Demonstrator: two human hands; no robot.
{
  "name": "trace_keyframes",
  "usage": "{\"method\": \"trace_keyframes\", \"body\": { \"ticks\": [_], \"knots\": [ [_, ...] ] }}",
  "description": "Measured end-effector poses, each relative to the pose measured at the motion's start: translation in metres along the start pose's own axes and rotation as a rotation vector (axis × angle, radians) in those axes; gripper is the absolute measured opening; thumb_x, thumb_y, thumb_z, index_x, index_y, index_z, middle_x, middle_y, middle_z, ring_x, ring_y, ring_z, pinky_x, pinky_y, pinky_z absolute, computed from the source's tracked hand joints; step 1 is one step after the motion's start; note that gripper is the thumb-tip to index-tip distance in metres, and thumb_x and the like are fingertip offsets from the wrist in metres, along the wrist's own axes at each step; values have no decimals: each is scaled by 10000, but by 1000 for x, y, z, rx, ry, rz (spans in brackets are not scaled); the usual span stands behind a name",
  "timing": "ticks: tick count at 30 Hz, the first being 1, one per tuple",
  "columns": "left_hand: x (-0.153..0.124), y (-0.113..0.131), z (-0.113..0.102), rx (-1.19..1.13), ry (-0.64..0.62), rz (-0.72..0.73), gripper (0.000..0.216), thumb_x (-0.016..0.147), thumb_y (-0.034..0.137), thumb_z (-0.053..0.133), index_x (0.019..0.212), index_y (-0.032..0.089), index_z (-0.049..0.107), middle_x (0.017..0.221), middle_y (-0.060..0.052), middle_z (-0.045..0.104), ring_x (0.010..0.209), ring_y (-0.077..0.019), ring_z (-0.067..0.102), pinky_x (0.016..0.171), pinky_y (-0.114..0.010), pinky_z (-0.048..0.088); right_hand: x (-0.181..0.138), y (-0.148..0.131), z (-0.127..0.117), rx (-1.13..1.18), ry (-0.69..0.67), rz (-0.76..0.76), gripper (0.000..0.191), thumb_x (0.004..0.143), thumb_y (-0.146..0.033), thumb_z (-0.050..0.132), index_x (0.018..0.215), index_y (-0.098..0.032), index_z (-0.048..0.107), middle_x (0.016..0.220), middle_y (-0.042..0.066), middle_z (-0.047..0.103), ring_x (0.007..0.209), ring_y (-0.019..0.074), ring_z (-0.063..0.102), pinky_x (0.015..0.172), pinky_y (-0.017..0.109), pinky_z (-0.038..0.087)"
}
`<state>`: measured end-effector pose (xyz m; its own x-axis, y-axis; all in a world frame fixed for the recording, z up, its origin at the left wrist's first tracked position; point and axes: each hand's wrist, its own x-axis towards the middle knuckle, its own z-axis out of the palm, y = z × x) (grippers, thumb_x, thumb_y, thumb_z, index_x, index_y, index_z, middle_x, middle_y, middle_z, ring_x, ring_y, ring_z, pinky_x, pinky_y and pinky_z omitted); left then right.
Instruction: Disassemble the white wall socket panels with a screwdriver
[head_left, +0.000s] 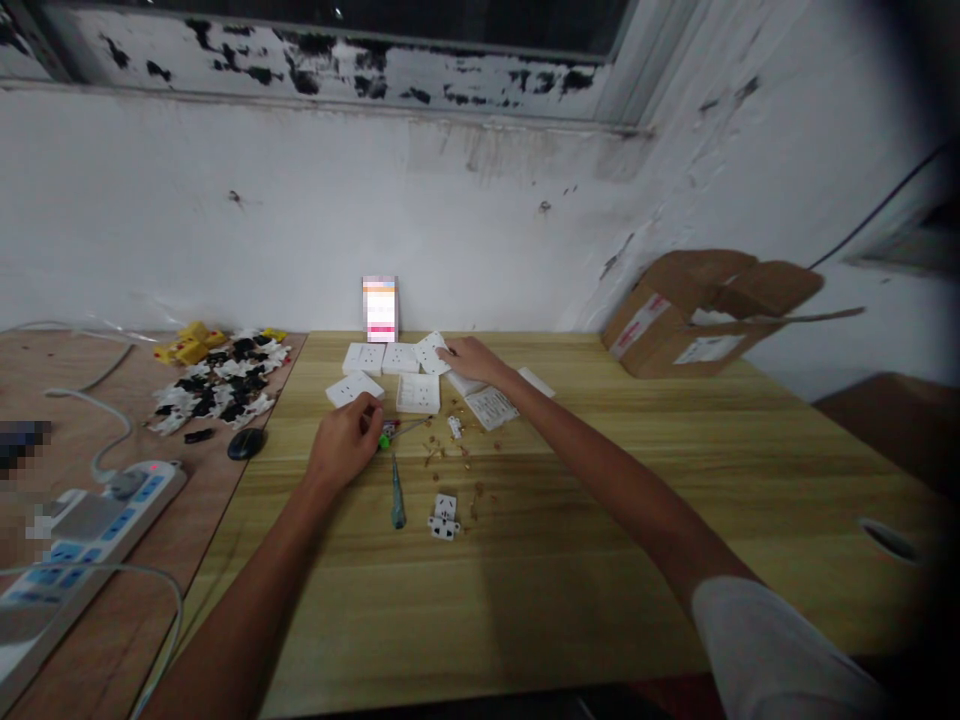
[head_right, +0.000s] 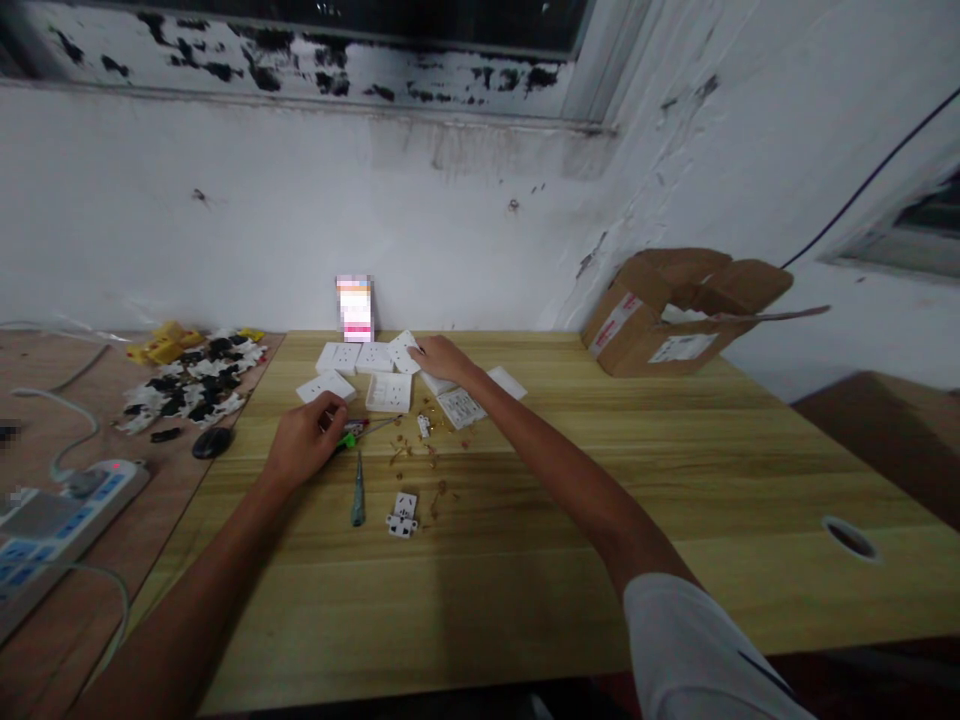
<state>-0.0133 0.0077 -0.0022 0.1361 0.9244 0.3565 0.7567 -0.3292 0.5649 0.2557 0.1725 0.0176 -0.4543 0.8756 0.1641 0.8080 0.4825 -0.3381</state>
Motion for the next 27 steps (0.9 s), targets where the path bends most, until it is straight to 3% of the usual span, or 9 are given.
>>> {"method": "trace_keyframes", "body": {
  "ticks": [5,9,19,27],
  "knots": [
    [0,1,-1,8,2,3,198,999,366,498,987,225,636,739,-18,698,643,-189,645,636,-281,413,-4,-4,-3,-168,112,26,396,1064,-394,442,1020,-156,756,989,138,782,851,223,687,732,300,414],
    [-1,1,-1,0,-4,1,203,1003,367,491,998,225,636,759,-23,710,651,-190,652,646,-285,425,-10,-8,-4,-234,99,18,333,1033,-378,496,1048,-162,749,1002,142,779,862,239,686,722,308,404],
    [-1,3,-2,24,-2,8,220,998,370,494,1025,220,651,799,-39,735,659,-193,654,642,-289,426,-10,-11,3,-101,137,-11,230,957,-330,608,1113,-204,720,1047,74,778,878,205,689,733,289,436],
    [-1,1,-1,11,-12,1,213,997,372,496,1022,227,650,762,-30,721,649,-197,652,641,-289,423,-13,-10,4,-19,152,101,467,949,-452,640,1327,-181,601,1008,93,782,879,233,711,748,317,486]
  ]
}}
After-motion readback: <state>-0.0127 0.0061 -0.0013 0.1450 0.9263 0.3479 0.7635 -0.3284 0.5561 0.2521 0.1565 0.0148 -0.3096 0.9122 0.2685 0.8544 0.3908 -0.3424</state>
